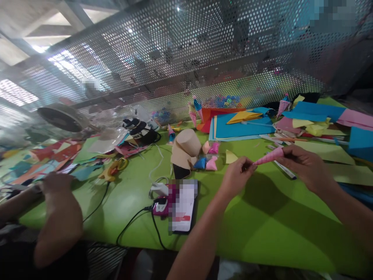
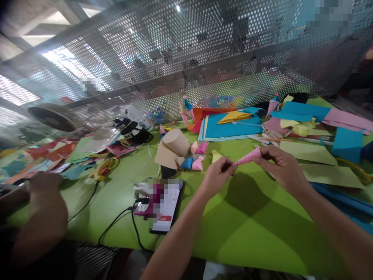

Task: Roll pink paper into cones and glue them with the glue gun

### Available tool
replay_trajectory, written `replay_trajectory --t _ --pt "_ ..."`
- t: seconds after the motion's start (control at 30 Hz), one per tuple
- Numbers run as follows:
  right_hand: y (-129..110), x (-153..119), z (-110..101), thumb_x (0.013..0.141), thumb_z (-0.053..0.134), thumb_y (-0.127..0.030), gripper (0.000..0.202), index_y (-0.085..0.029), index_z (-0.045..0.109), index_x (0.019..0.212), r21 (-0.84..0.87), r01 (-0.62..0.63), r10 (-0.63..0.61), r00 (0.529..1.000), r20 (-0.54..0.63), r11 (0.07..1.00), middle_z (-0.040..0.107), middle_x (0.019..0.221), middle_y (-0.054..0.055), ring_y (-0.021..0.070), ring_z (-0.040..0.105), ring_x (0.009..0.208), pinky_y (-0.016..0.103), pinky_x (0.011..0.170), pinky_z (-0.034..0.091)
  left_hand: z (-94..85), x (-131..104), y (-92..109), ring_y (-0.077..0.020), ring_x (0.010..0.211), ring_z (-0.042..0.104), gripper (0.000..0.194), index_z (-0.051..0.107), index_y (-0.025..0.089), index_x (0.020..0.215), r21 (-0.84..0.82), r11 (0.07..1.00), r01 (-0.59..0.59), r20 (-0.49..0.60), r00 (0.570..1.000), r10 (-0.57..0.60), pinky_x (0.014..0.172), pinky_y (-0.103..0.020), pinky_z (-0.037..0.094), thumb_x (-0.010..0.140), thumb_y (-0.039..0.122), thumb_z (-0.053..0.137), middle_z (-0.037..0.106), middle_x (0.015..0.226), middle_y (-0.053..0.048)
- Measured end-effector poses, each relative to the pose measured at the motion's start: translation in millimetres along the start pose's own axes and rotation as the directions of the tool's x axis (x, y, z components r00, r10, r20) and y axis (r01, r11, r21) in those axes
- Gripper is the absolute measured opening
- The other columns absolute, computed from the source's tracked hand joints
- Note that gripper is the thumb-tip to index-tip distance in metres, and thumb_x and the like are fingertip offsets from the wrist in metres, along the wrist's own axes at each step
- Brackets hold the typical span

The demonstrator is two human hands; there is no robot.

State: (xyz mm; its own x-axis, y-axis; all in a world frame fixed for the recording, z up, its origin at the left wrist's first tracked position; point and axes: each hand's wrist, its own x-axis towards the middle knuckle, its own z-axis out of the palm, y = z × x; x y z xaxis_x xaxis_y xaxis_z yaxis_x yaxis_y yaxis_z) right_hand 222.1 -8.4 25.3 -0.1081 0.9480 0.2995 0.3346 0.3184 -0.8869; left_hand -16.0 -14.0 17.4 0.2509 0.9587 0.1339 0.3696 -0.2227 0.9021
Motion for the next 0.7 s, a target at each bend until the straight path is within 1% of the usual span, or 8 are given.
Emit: replay_trajectory --t 0.1,0.2,0.33,0.4,0.5,0.6,0.7 --pt "0.6 1.3 -1.0 0.092 0.070 -0.046 0.023 -0.025 0.076 0.099 -0.029 0.048 -0.047 0.997 0.056 0.998 0.068 0.099 0.004 0.0187 0.058 0.086 0.030 0.073 0.042 -0.8 0.3 -0.1 -0.0135 0.072 0.059 0.023 0.062 0.017 0.087 -0.025 1.000 -0.003 0.005 1.000 0.003 0.066 -0.024 0.040 0.095 0.039 0.063 0.067 0.077 -0.001" --pt "1.1 1.1 -0.9 0.092 0.070 -0.046 0.022 -0.024 0.075 0.097 -0.031 0.028 -0.027 0.999 0.038 0.999 0.068 0.097 0.004 0.0179 0.056 0.083 0.029 0.070 0.040 -1.2 -0.4 1.3 -0.0133 0.072 0.059 0.024 0.063 0.017 0.088 -0.068 0.998 0.004 0.026 1.000 -0.002 0.066 -0.024 0.041 0.095 0.040 0.063 0.067 0.077 -0.001" --pt "2.1 0.2 -1.1 0.092 0.070 -0.046 0.024 -0.023 0.075 0.097 -0.003 0.003 -0.003 0.999 0.039 1.000 0.069 0.093 0.003 0.0183 0.056 0.083 0.029 0.069 0.039 -0.6 -0.6 1.3 -0.0130 0.071 0.057 0.026 0.066 0.016 0.092 -0.067 0.998 0.021 0.059 0.998 -0.017 0.064 -0.024 0.039 0.094 0.042 0.065 0.069 0.080 -0.002" --pt "3.3 -0.2 -1.3 0.091 0.071 -0.047 0.024 -0.024 0.076 0.098 0.012 0.011 -0.012 0.999 0.032 1.000 0.068 0.089 0.002 0.0184 0.057 0.082 0.029 0.068 0.039 -0.1 0.1 -0.2 -0.0135 0.073 0.058 0.025 0.067 0.016 0.094 -0.067 0.998 0.022 0.066 0.998 -0.017 0.065 -0.024 0.041 0.092 0.041 0.067 0.069 0.082 -0.003" --pt "4.8 -1.1 -1.0 0.090 0.072 -0.047 0.024 -0.026 0.076 0.098 0.032 0.005 -0.005 1.000 0.012 0.999 0.069 0.088 0.001 0.0177 0.056 0.079 0.029 0.065 0.038 0.3 1.1 -2.3 -0.0136 0.075 0.059 0.022 0.067 0.016 0.094 -0.069 0.998 0.006 0.057 0.998 -0.002 0.065 -0.024 0.042 0.090 0.038 0.070 0.070 0.085 -0.003" --pt "2.9 -2.3 -0.1 0.088 0.073 -0.049 0.025 -0.025 0.076 0.095 0.013 -0.014 0.014 1.000 -0.021 1.000 0.068 0.084 0.001 0.0168 0.055 0.074 0.028 0.061 0.037 0.4 0.5 -2.2 -0.0126 0.073 0.059 0.018 0.068 0.017 0.094 -0.028 0.999 -0.028 0.033 0.999 0.029 0.065 -0.023 0.042 0.090 0.035 0.071 0.072 0.086 -0.002" --pt "-2.6 -2.9 1.2 0.086 0.074 -0.051 0.027 -0.025 0.076 0.092 -0.011 -0.027 0.026 0.997 -0.069 1.000 0.068 0.081 0.000 0.0157 0.053 0.071 0.028 0.061 0.037 0.5 -1.7 0.4 -0.0125 0.074 0.060 0.015 0.070 0.019 0.096 0.085 0.994 -0.069 -0.010 0.997 0.070 0.065 -0.023 0.041 0.091 0.034 0.070 0.073 0.089 -0.001"
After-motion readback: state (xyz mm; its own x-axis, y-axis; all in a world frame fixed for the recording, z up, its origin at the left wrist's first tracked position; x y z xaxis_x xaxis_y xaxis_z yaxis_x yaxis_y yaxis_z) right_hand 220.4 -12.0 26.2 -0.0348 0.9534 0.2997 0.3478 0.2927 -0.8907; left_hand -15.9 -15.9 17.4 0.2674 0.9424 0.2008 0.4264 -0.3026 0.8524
